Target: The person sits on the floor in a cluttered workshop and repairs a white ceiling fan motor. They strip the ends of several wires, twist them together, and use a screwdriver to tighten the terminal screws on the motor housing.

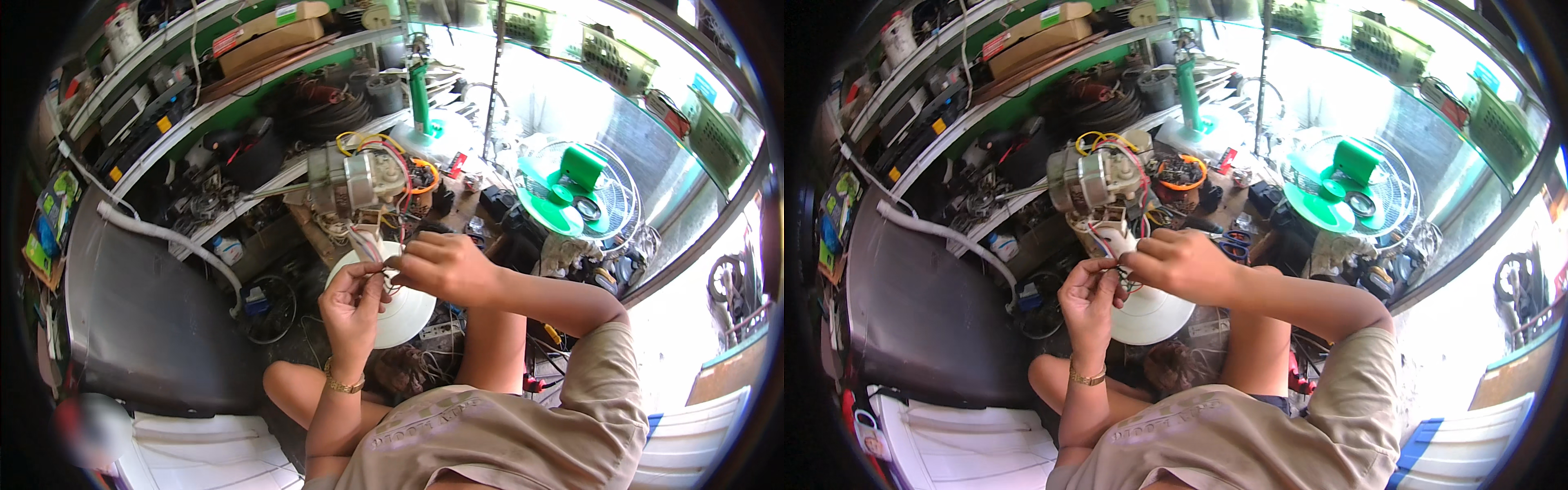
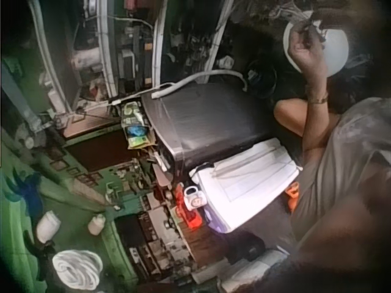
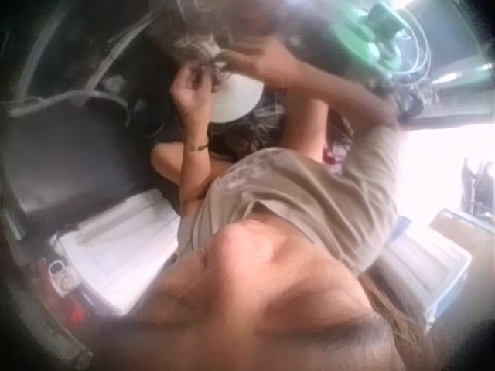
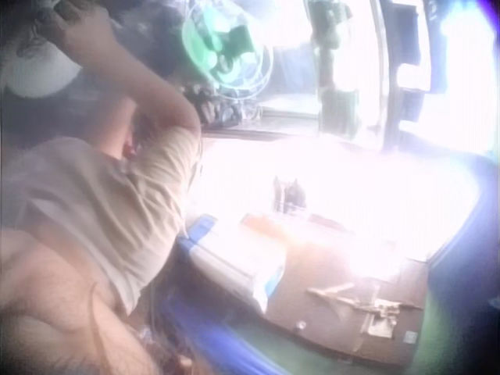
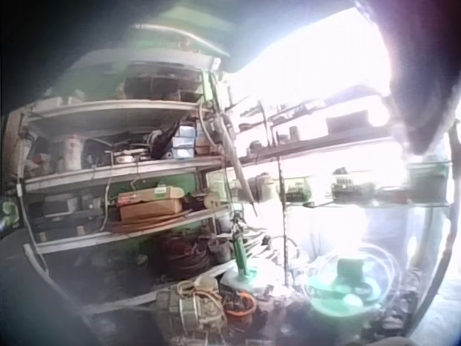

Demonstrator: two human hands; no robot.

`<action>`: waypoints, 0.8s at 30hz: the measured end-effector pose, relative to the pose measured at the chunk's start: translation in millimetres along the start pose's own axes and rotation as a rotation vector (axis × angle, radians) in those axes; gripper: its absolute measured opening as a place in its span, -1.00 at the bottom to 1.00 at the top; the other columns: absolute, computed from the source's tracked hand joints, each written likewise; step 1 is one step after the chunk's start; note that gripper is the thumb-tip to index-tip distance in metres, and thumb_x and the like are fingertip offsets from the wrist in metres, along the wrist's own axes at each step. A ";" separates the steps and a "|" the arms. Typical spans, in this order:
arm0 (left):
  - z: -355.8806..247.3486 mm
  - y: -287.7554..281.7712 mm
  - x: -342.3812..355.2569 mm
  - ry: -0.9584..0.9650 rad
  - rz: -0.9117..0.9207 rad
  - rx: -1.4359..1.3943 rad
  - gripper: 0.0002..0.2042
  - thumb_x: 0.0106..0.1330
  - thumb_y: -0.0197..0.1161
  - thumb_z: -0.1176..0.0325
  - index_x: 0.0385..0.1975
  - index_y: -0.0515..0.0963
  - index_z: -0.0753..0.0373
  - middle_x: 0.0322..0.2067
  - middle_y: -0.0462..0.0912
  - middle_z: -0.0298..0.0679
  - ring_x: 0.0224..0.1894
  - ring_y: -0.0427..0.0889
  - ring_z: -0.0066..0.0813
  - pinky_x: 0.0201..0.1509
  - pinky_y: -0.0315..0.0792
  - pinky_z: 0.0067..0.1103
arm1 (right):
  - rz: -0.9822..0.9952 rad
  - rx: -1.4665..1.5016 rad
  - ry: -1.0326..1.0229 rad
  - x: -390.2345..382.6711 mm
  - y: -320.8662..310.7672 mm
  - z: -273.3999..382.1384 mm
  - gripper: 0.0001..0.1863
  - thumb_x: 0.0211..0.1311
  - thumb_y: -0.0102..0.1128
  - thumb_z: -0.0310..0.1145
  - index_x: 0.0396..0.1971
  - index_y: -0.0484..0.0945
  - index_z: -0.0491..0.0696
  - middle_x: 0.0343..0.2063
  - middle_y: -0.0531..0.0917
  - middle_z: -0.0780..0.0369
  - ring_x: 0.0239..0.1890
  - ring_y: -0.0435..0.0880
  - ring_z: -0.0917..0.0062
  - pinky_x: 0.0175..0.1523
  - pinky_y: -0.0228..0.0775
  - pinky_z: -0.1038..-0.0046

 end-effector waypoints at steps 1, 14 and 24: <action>-0.7 0.6 -0.3 0.002 -0.007 0.012 -0.90 0.37 0.23 0.50 -0.20 0.56 0.36 -0.52 0.61 -0.39 -0.51 0.55 -0.76 -0.49 0.34 -0.80 | -0.007 -0.039 -0.031 -0.8 -0.7 4.5 -0.76 -0.06 0.29 -0.37 -0.36 0.47 -0.03 -0.57 0.44 0.31 -0.49 0.55 0.48 -0.51 0.43 0.40; -5.8 0.8 0.2 0.050 -0.014 0.019 -0.89 0.39 0.22 0.44 -0.19 0.55 0.33 -0.50 0.61 -0.38 -0.54 0.49 -0.76 -0.52 0.34 -0.78 | 0.195 1.325 0.824 -31.4 74.7 -37.0 -0.76 0.42 0.10 -0.21 -0.36 0.52 -0.08 -0.68 0.54 0.32 -0.64 0.49 0.63 -0.54 0.28 0.63; -0.4 6.4 -0.4 -0.002 0.032 -0.064 -0.90 0.39 0.21 0.49 -0.19 0.54 0.37 -0.50 0.62 -0.38 -0.52 0.53 -0.78 -0.47 0.37 -0.80 | -0.193 0.100 -0.006 -11.1 -3.9 -2.0 -0.80 0.03 0.39 -0.47 -0.32 0.58 -0.09 -0.54 0.49 0.27 -0.57 0.48 0.42 -0.47 0.34 0.42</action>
Point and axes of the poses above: each hand's wrist, its own x-axis towards the middle knuckle, its own y-axis out of the palm, z = x × y, the point moved 10 cm from there along x, towards the middle knuckle
